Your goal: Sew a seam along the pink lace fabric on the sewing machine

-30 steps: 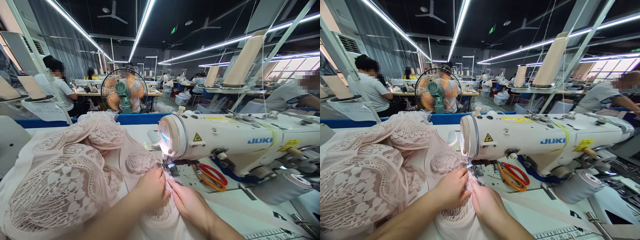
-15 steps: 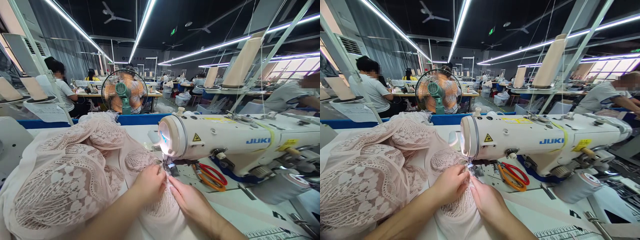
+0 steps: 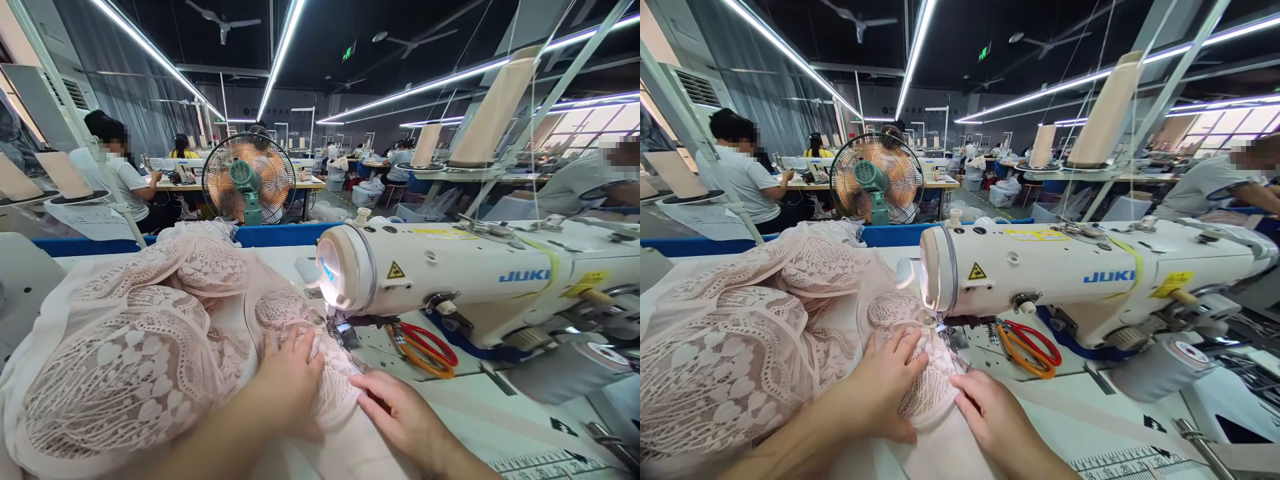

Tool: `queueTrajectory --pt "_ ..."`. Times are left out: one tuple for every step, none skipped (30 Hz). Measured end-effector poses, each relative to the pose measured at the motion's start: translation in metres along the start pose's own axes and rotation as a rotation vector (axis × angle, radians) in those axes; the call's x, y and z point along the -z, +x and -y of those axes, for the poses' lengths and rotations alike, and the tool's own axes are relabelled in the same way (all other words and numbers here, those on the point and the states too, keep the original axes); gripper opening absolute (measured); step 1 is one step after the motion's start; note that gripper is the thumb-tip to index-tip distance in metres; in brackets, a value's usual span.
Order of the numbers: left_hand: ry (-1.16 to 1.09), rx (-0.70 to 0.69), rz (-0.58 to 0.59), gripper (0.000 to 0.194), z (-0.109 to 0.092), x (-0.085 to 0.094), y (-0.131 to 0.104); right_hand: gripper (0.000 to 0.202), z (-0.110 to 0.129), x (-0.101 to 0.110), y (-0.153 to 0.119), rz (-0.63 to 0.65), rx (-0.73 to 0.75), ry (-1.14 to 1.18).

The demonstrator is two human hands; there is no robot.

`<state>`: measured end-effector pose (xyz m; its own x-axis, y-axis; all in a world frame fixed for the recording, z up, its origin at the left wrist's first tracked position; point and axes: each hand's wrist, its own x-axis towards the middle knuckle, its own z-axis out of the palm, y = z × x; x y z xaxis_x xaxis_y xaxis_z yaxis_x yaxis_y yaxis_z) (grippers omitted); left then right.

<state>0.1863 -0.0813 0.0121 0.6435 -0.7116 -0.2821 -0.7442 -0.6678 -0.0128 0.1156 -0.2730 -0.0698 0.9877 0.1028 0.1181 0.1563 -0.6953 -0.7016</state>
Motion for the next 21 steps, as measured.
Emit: queueTrajectory --pt "-0.011 0.003 0.007 0.097 0.001 0.002 0.000 0.038 0.000 0.000 0.001 0.009 0.004 -0.010" --pt "-0.020 0.004 0.013 0.097 0.002 0.003 0.000 0.038 0.001 0.000 0.002 0.021 0.009 -0.025" --pt "-0.025 0.001 0.017 0.097 0.002 0.004 0.001 0.039 0.001 0.000 0.002 0.032 0.010 -0.045" --pt "-0.030 -0.003 0.022 0.097 0.003 0.005 0.001 0.039 0.002 0.000 0.002 0.044 0.008 -0.067" --pt "-0.034 -0.003 0.029 0.096 0.003 0.005 0.001 0.040 0.003 0.000 0.001 0.053 0.005 -0.089" --pt "-0.037 -0.002 0.041 0.096 0.003 0.005 0.001 0.041 0.004 0.000 0.001 0.060 -0.001 -0.107" --pt "-0.040 0.002 0.053 0.096 0.003 0.006 0.000 0.042 0.005 0.001 0.001 0.068 -0.008 -0.125" --pt "-0.043 0.008 0.066 0.097 0.002 0.006 0.000 0.043 0.006 0.001 0.000 0.074 -0.014 -0.140" --pt "-0.048 0.012 0.077 0.098 0.002 0.007 0.000 0.044 0.007 0.001 0.000 0.076 -0.017 -0.155" --pt "-0.052 0.014 0.084 0.099 0.002 0.008 0.000 0.045 0.008 0.001 0.000 0.076 -0.021 -0.169" --pt "-0.057 0.015 0.085 0.100 0.003 0.009 0.000 0.046 0.009 0.001 0.000 0.075 -0.027 -0.181" --pt "-0.066 0.013 0.085 0.101 0.003 0.010 0.000 0.047 0.009 0.000 0.001 0.075 -0.032 -0.190" --pt "-0.077 0.009 0.082 0.101 0.004 0.011 0.000 0.047 0.009 0.000 0.001 0.073 -0.038 -0.200" --pt "-0.089 0.003 0.081 0.101 0.006 0.011 0.001 0.048 0.009 0.000 0.002 0.072 -0.044 -0.210" --pt "-0.101 0.000 0.082 0.101 0.007 0.012 0.002 0.049 0.009 0.000 0.002 0.073 -0.050 -0.222" --pt "-0.108 -0.003 0.086 0.101 0.008 0.012 0.002 0.049 0.009 0.000 0.003 0.076 -0.055 -0.234" --pt "-0.112 -0.006 0.087 0.101 0.009 0.012 0.003 0.049 0.009 0.000 0.004 0.081 -0.056 -0.248" --pt "-0.113 -0.007 0.085 0.102 0.010 0.012 0.003 0.049 0.010 -0.001 0.004 0.086 -0.057 -0.263" --pt "-0.114 -0.006 0.082 0.103 0.011 0.011 0.004 0.048 0.010 -0.001 0.005 0.089 -0.056 -0.277" --pt "-0.117 -0.005 0.080 0.104 0.011 0.011 0.004 0.048 0.011 -0.001 0.005 0.093 -0.055 -0.288" --pt "-0.121 -0.005 0.076 0.104 0.011 0.011 0.004 0.047 0.011 0.000 0.006 0.094 -0.056 -0.299"
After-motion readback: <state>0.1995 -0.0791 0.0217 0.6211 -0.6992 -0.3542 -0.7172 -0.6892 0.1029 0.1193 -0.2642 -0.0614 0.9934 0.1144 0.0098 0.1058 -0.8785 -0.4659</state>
